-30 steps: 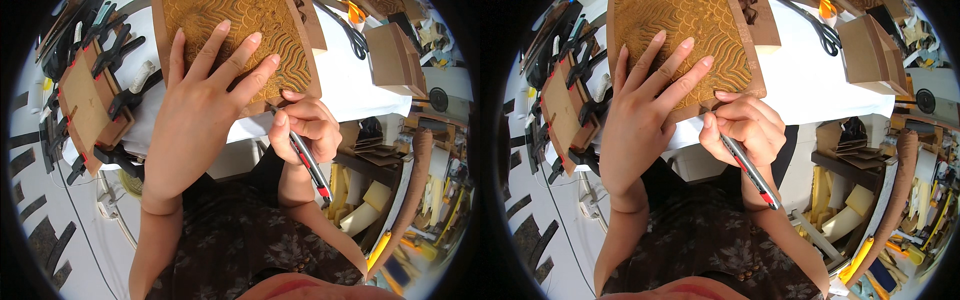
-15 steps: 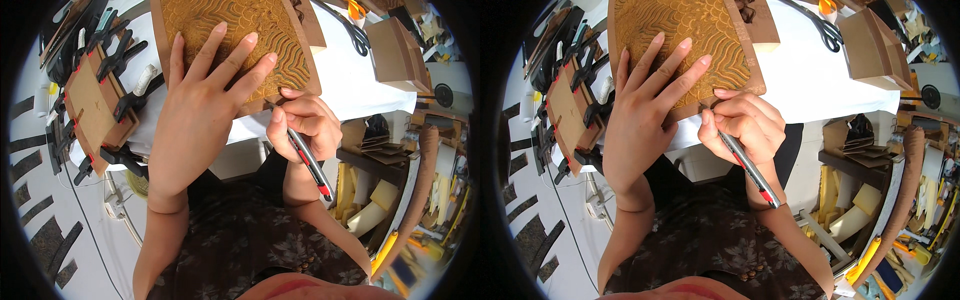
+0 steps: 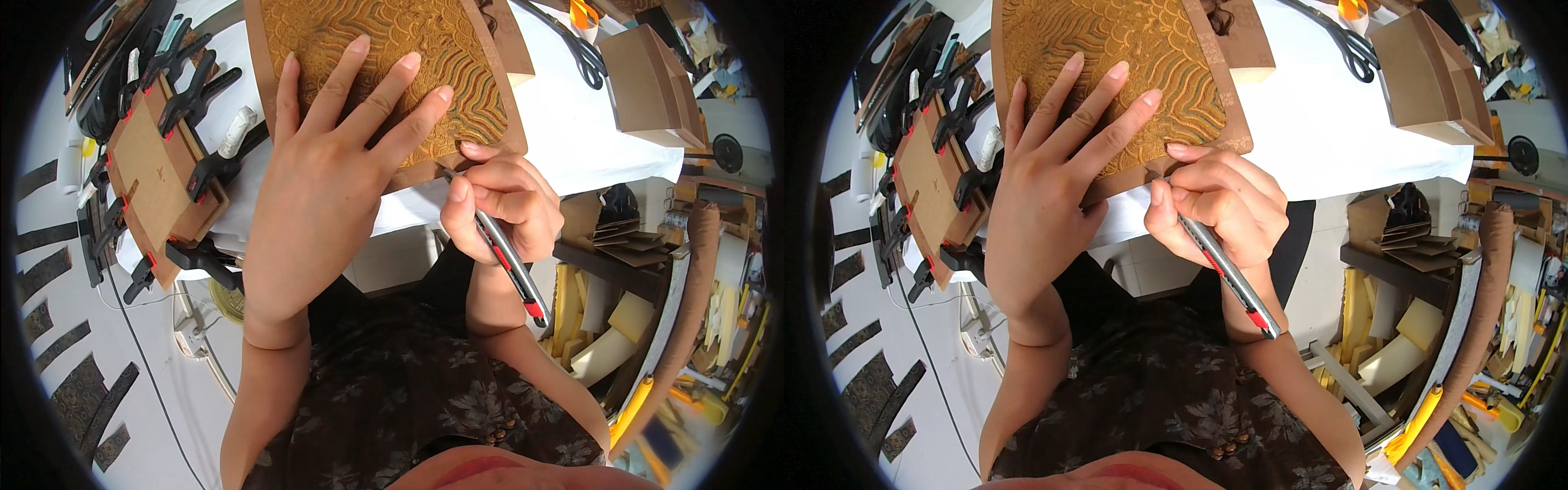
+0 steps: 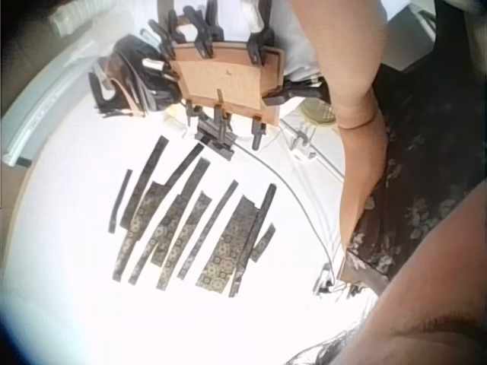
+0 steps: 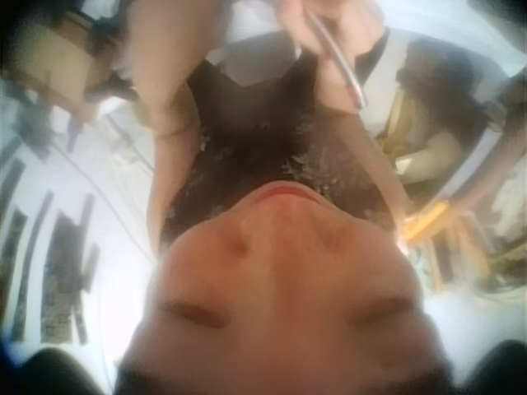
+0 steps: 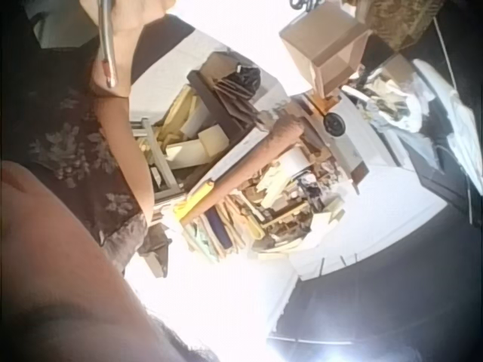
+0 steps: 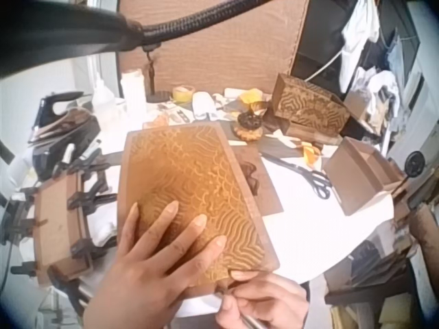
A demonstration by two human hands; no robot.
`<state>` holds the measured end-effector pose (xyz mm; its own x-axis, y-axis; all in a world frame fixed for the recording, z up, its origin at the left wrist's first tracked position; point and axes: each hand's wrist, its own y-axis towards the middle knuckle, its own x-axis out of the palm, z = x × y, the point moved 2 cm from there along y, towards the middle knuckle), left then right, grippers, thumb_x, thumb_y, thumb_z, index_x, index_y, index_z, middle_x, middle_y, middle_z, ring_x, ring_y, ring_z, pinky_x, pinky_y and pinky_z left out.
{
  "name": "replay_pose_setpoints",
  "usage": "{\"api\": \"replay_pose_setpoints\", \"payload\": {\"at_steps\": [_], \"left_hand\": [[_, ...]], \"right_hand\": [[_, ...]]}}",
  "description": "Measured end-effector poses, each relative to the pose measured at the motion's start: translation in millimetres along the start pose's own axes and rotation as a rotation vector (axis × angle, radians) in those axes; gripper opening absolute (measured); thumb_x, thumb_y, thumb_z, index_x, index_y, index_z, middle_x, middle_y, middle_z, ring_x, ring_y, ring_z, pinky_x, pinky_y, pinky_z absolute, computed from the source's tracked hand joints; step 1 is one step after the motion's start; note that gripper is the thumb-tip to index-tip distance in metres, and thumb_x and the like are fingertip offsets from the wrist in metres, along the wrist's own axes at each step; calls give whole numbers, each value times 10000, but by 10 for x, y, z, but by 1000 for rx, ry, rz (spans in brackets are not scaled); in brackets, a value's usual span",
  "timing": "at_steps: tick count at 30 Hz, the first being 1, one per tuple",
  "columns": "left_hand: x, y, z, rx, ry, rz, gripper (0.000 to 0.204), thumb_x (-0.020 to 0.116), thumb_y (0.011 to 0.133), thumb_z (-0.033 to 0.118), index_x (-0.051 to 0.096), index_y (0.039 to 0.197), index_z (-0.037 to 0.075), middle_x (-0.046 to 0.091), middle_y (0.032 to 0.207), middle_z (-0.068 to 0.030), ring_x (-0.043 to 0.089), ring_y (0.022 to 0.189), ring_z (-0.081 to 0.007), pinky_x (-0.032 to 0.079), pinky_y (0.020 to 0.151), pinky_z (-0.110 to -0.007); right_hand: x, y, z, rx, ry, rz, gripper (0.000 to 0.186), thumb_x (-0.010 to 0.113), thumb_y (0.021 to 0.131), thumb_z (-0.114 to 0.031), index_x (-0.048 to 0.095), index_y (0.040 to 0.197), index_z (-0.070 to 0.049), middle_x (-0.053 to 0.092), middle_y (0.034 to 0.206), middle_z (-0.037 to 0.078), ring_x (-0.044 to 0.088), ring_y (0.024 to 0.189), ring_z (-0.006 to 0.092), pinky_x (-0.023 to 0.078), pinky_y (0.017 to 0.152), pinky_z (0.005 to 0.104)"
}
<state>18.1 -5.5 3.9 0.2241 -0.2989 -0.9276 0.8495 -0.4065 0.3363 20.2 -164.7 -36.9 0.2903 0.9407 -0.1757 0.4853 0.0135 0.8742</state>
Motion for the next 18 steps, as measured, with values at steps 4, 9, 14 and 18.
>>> {"api": "replay_pose_setpoints", "payload": {"at_steps": [4,9,14,18], "left_hand": [[4,1,9,-5,-3,10,748,639,635,-42,542,1312,263,480,1389,-24,404,1303,-312,250,1082,-558],[1,6,3,0,-4,-1,757,632,630,-52,541,1312,264,481,1388,-25,402,1303,-318,250,1083,-556],[-4,3,6,-2,-4,-2,760,633,626,-52,542,1311,266,486,1385,-26,402,1305,-320,249,1084,-554],[-2,2,7,-2,-1,11,754,638,626,-46,546,1307,264,489,1383,-26,402,1306,-321,250,1083,-554]], "right_hand": [[0,31,-28,6,-10,-33,284,718,713,32,462,615,-41,574,575,74,613,540,191,593,602,321],[2,17,-16,-10,-49,-17,285,717,711,35,461,612,-42,574,577,70,614,540,192,594,609,324],[-4,1,-1,6,-1,3,284,717,707,37,463,609,-41,573,575,70,613,539,189,594,610,323],[6,22,-21,8,9,-17,280,720,704,36,467,611,-40,572,570,69,611,538,186,594,609,321]]}}
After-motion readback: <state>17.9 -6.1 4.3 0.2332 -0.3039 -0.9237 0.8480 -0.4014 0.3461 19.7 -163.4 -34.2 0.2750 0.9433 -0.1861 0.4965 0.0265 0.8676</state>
